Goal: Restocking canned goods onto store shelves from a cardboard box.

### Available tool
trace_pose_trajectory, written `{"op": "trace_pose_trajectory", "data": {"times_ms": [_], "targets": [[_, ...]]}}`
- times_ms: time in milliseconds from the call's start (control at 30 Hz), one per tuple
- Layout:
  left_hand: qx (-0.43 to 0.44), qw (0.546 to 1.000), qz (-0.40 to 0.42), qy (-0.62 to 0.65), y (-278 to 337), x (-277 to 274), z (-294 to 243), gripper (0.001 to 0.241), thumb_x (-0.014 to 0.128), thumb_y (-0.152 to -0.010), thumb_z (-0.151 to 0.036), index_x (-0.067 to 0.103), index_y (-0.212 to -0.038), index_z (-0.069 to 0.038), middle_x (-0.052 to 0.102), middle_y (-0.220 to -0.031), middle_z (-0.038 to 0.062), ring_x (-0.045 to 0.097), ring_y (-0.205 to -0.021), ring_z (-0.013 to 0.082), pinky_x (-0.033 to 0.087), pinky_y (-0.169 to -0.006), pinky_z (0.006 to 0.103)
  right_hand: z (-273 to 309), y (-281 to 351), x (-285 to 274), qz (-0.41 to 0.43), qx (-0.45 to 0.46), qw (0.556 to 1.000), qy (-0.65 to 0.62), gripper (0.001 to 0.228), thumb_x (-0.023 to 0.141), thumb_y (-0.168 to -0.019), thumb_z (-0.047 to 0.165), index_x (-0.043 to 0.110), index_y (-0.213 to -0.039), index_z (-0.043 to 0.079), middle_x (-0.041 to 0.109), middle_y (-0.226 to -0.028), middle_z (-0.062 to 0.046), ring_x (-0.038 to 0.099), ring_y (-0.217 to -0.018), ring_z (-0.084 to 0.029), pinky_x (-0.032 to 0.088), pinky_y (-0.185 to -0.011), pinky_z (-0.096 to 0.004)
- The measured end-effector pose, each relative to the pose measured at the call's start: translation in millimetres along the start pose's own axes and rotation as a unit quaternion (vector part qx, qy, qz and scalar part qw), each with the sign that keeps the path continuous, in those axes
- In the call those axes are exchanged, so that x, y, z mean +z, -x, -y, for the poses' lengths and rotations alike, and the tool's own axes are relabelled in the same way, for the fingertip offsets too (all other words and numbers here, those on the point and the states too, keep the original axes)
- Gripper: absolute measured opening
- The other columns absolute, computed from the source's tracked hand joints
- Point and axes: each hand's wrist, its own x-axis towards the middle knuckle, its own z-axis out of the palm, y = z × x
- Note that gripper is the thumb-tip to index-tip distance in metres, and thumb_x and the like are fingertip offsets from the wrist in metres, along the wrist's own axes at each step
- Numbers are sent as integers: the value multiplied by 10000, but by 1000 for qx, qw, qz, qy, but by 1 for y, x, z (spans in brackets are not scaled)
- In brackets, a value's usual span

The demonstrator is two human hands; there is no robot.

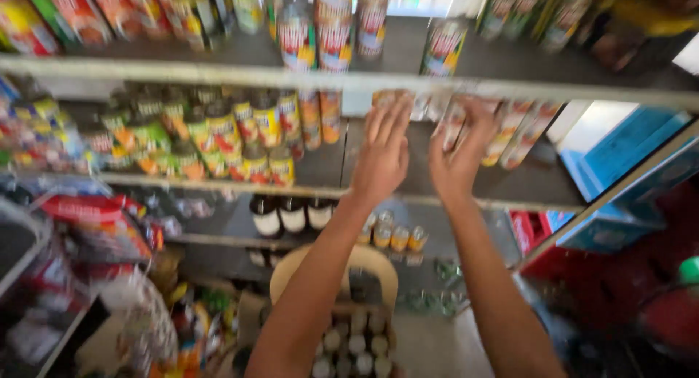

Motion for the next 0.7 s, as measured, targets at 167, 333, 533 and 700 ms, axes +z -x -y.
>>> {"op": "trace_pose_trajectory", "data": {"times_ms": [167,333,533,700], "targets": [[-123,981,68,131,160,14,-3,453,561,-1014,-72,508,-1462,-107,477,-1502,108,416,-1422,360,343,-1234,514,40,152,-3,122,143,980,-58,425,615,-965,51,512,-1376,25,533,-1361,-177,499,-1274,-316,439,-1108,-424],[-271,940,174,114,336,27,5,361,586,-1023,-141,550,-1381,-104,489,-1387,169,421,-1319,397,365,-1126,550,41,303,-14,272,144,951,-36,319,643,-1006,41,576,-1318,55,532,-1359,-175,480,-1301,-392,388,-1125,-475],[-456,821,334,79,559,25,10,356,597,-1025,-190,559,-1375,-132,470,-1415,174,404,-1358,418,369,-1131,568,30,469,-38,426,313,845,-75,327,609,-892,17,624,-1203,118,551,-1335,-175,499,-1248,-390,447,-1069,-458],[-579,688,428,89,652,-4,16,439,599,-1005,-149,515,-1434,-122,382,-1503,192,348,-1396,438,363,-1133,572,36,566,-38,584,305,750,-55,401,690,-814,37,653,-1206,111,572,-1249,-179,510,-1171,-419,433,-983,-516]]}}
